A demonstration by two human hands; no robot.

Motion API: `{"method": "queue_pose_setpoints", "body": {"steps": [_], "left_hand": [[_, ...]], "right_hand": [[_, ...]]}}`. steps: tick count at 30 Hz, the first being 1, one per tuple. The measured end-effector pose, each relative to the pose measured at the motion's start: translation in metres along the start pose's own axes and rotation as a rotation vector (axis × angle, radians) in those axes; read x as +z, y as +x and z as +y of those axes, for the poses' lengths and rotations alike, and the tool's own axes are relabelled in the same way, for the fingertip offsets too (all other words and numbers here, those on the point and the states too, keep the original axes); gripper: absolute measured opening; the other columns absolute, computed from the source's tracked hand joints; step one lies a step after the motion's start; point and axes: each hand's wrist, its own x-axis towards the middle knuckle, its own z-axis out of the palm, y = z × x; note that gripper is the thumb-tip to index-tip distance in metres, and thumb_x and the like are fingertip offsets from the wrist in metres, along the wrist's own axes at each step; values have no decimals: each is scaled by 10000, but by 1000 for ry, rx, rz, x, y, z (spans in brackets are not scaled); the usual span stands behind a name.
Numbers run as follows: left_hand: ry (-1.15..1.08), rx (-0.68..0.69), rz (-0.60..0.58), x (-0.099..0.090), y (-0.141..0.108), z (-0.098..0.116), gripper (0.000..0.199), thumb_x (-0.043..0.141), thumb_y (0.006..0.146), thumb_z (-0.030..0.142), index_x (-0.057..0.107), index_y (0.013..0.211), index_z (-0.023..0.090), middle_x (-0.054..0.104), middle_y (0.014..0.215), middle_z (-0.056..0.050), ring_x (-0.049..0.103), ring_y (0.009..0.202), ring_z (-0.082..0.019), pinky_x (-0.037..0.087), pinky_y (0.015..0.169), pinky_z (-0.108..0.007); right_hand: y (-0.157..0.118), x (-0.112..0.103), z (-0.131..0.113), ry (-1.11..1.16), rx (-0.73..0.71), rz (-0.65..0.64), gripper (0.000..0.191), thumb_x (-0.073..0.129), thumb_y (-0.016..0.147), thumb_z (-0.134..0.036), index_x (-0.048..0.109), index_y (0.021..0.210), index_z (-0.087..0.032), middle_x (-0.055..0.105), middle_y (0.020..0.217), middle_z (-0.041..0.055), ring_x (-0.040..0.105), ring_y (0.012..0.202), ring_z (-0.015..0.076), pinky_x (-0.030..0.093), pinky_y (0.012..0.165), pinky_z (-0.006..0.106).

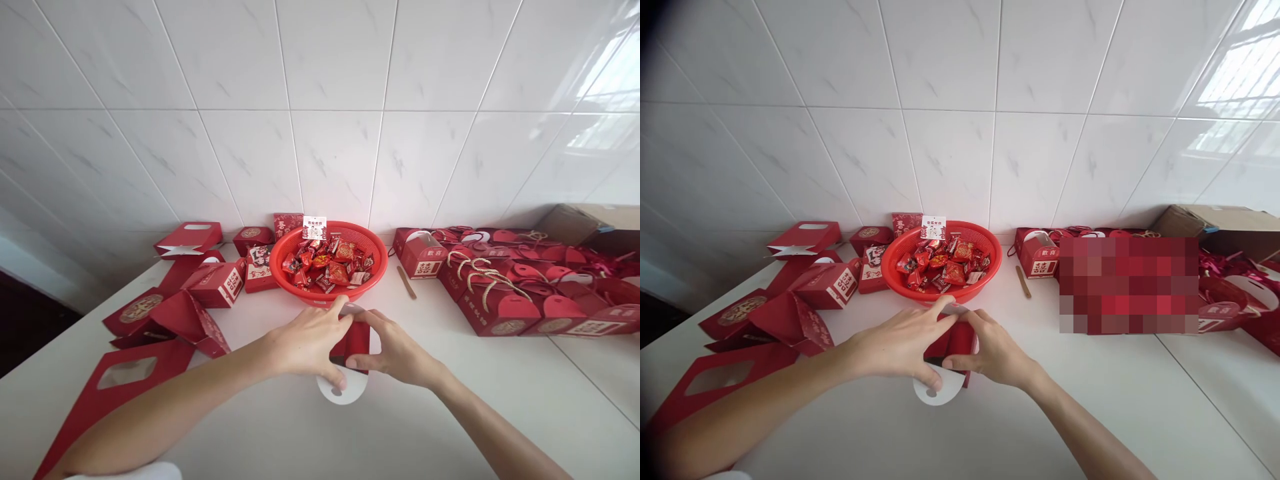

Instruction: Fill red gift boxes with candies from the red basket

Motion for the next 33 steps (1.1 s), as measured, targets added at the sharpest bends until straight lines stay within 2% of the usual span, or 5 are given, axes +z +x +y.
{"method": "queue_pose_setpoints", "body": {"steps": [6, 12, 16, 20, 33], "left_hand": [[0, -28, 27, 6, -1, -4, 711, 797, 608, 576, 605, 1189, 214, 453, 1357, -125, 656, 922, -307, 498, 663, -343], [-114, -32, 9, 8, -4, -4, 751, 769, 625, 663, 589, 1257, 299, 441, 1327, -93, 651, 955, -319, 501, 694, -349], [-165, -76, 36, 13, -8, -9, 715, 758, 612, 699, 606, 1145, 248, 454, 1266, -90, 639, 943, -304, 490, 682, -335], [-270, -79, 116, 13, -16, -13, 698, 768, 647, 621, 528, 1208, 283, 499, 1148, -36, 620, 851, -229, 463, 659, -293], [-164, -256, -211, -21, -29, -57, 593, 722, 673, 619, 615, 1083, 204, 663, 1122, -62, 626, 995, -263, 450, 713, -272]], "right_hand": [[-3, -10, 1, 443, 26, -51, 475, 746, 795, -599, 520, 950, -210, 668, 1051, 30, 656, 945, 189, 525, 939, 416], [-3, -15, 1, 383, 60, -5, 416, 660, 858, -584, 507, 794, -202, 598, 815, -13, 576, 744, 136, 529, 753, 316], [-7, -21, 6, 255, 43, -21, 225, 663, 842, -379, 626, 991, -215, 682, 1080, 42, 642, 1022, 216, 512, 952, 394], [-14, -25, 11, 171, 56, -94, 482, 641, 814, -283, 580, 1292, -270, 606, 1383, 66, 578, 1253, 264, 476, 1039, 441], [-7, -20, 31, 303, 63, -227, 510, 674, 843, -333, 515, 1326, -304, 574, 1362, 50, 519, 1295, 259, 458, 1050, 401]]}}
